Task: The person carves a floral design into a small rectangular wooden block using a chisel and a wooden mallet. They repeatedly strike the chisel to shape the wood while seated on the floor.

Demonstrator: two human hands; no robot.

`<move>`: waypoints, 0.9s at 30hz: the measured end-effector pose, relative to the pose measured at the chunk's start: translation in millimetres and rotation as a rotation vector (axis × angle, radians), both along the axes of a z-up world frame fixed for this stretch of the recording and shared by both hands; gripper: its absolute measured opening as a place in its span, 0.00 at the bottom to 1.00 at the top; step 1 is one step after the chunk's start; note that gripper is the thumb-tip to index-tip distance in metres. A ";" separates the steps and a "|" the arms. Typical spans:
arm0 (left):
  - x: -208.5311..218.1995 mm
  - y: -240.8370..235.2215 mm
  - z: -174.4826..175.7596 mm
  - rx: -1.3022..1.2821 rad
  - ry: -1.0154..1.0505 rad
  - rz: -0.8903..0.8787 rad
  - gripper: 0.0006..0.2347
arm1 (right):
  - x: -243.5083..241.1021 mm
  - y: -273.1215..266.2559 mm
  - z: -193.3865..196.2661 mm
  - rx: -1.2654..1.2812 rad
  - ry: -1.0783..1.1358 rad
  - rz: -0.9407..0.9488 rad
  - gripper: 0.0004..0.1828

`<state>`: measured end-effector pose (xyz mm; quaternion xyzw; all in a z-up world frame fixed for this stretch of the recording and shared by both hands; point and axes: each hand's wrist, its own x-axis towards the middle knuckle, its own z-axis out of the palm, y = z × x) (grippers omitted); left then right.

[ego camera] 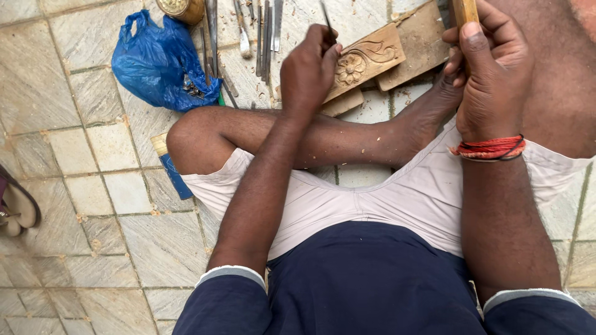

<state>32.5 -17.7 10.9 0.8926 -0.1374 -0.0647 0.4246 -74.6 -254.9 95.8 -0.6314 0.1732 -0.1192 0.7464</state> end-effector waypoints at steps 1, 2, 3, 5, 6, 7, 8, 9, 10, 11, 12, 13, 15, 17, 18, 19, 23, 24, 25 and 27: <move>3.1 2.1 0.4 -0.046 0.077 -0.012 0.09 | -0.3 -0.9 -0.6 -0.003 -0.020 0.005 0.18; 4.2 3.9 0.8 -0.090 0.155 -0.022 0.10 | -0.3 -1.2 -1.5 -0.004 -0.038 0.013 0.17; 3.4 4.9 1.0 -0.091 0.170 -0.057 0.11 | -0.1 -1.3 -2.0 -0.005 -0.056 0.022 0.16; 0.5 8.4 1.5 -0.088 0.202 -0.122 0.11 | 0.1 0.2 -1.0 -0.033 -0.052 0.038 0.15; -1.0 8.6 0.7 -0.076 0.196 -0.123 0.11 | 0.1 1.7 0.1 -0.047 -0.047 0.049 0.14; -1.8 7.4 -0.7 -0.065 0.191 -0.124 0.10 | 0.3 3.7 1.6 -0.080 -0.031 0.065 0.14; -2.6 6.0 -2.0 -0.055 0.184 -0.126 0.10 | 1.0 5.9 3.7 -0.114 -0.015 0.080 0.15; -3.0 5.5 -3.3 -0.038 0.150 -0.132 0.10 | 1.6 8.1 6.4 -0.148 0.000 0.096 0.15; -2.7 4.9 -4.5 -0.020 0.115 -0.138 0.10 | 3.0 11.0 8.7 -0.185 -0.012 0.115 0.15; -2.6 4.6 -5.7 -0.002 0.080 -0.143 0.10 | 4.4 14.3 10.8 -0.221 -0.026 0.134 0.16; -1.8 4.6 -6.9 -0.006 0.085 -0.145 0.10 | 5.2 16.5 13.3 -0.255 -0.041 0.152 0.16; -0.8 4.3 -8.3 -0.011 0.090 -0.146 0.10 | 5.6 17.5 15.9 -0.292 -0.074 0.176 0.16; -1.5 4.5 -11.6 -0.019 0.100 -0.148 0.10 | 4.9 19.8 19.2 -0.362 -0.138 0.225 0.15; -2.1 4.2 -14.8 -0.028 0.107 -0.150 0.10 | 4.6 18.5 22.1 -0.637 -0.209 0.252 0.14; -2.2 3.2 -16.0 -0.045 0.083 -0.141 0.10 | 5.7 17.5 23.0 -0.751 -0.217 0.267 0.13; -2.0 2.1 -16.7 -0.062 0.058 -0.132 0.09 | 6.2 16.4 24.2 -0.863 -0.226 0.277 0.13; -2.4 1.8 -15.2 -0.061 -0.003 -0.128 0.09 | 10.4 9.4 30.8 -1.072 -0.242 0.320 0.11; -3.7 3.2 -14.4 -0.075 0.013 -0.129 0.09 | 9.1 9.5 31.3 -1.053 -0.259 0.322 0.10; -4.6 4.6 -13.4 -0.089 0.029 -0.131 0.09 | 7.8 9.2 31.6 -1.034 -0.276 0.324 0.10; -5.0 3.8 -11.1 -0.091 0.067 -0.128 0.09 | 5.6 9.6 30.8 -0.954 -0.291 0.299 0.11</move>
